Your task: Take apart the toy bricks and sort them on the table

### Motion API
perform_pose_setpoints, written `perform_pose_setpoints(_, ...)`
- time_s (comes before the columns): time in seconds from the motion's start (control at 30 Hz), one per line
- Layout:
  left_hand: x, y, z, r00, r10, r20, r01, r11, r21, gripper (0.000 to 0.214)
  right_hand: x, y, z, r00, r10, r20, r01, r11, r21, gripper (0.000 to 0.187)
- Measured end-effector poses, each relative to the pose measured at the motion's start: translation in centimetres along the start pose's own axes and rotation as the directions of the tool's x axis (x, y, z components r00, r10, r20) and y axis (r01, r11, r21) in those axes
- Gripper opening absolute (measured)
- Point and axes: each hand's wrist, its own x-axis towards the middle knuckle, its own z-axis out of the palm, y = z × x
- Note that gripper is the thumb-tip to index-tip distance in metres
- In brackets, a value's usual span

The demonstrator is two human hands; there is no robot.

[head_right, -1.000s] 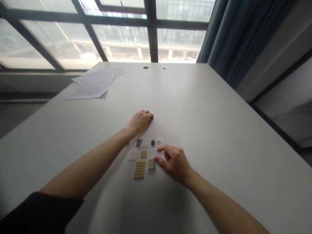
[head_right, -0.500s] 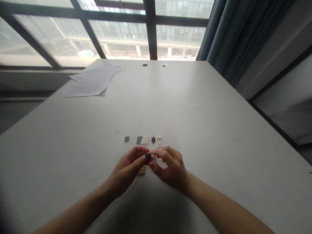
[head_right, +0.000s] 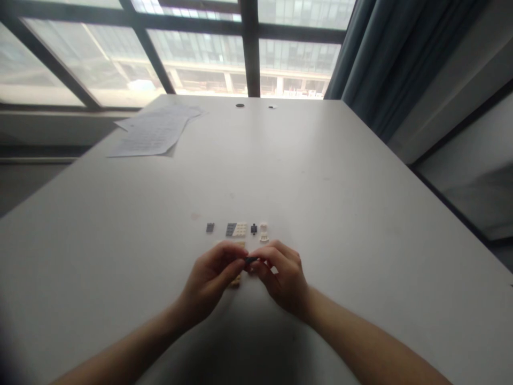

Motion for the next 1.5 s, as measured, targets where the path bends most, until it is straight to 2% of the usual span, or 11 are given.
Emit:
perform_pose_setpoints(0.17,-0.1,-0.1,0.0,0.995,0.097,-0.019,-0.093,0.985,0.142,0.003,-0.1,0.3,0.1,0.998,0.063,0.024,-0.064,0.997,0.039,0.009)
perform_pose_setpoints(0.33,0.0,-0.3,0.1,0.998,0.053,-0.029,-0.050,0.995,0.083,0.003,-0.1,0.3,0.0,0.997,0.063,0.044,-0.065,0.997,0.049,0.008)
perform_pose_setpoints(0.57,0.0,-0.2,-0.2,1.000,-0.005,0.000,0.005,0.999,0.036,0.012,-0.3,0.5,-0.2,0.999,-0.004,0.034,0.003,1.000,0.011,0.043)
perform_pose_setpoints(0.7,-0.1,-0.2,-0.2,1.000,0.010,0.025,-0.012,0.998,0.064,0.019,0.0,0.3,-0.1,0.995,-0.067,0.078,0.065,0.997,0.032,0.040)
perform_pose_setpoints(0.83,-0.3,-0.3,-0.2,0.999,0.029,0.044,-0.032,0.996,0.078,0.018,0.2,0.1,-0.1,0.994,-0.085,0.062,0.083,0.995,0.047,0.033)
perform_pose_setpoints(1.07,0.0,0.2,-0.2,0.994,-0.027,0.108,0.033,0.998,-0.052,0.016,0.1,-0.1,-0.4,0.994,-0.089,0.068,0.085,0.995,0.052,0.030)
perform_pose_setpoints(1.17,0.1,0.4,-0.4,0.992,-0.038,0.117,0.042,0.999,-0.030,0.017,0.1,-0.1,-0.4,0.993,-0.095,0.065,0.092,0.995,0.044,0.028)
perform_pose_setpoints(1.27,0.2,0.3,-0.8,0.996,-0.024,0.082,0.020,0.998,0.054,0.018,0.6,0.1,-0.6,0.991,-0.102,0.084,0.101,0.995,0.015,0.025)
perform_pose_setpoints(1.37,0.5,0.3,-1.5,1.000,0.020,-0.004,-0.019,0.990,0.138,0.019,1.4,0.4,-1.5,0.984,-0.096,0.149,0.101,0.995,-0.021,0.018)
perform_pose_setpoints(1.43,0.8,0.4,-2.0,0.994,0.063,-0.087,-0.048,0.985,0.166,0.018,2.1,0.6,-2.4,0.972,-0.046,0.232,0.065,0.995,-0.074,0.014)
perform_pose_setpoints(1.5,1.1,0.5,-2.6,0.977,0.119,-0.179,-0.085,0.979,0.184,0.018,2.8,0.8,-3.4,0.922,0.068,0.381,-0.010,0.988,-0.152,0.013)
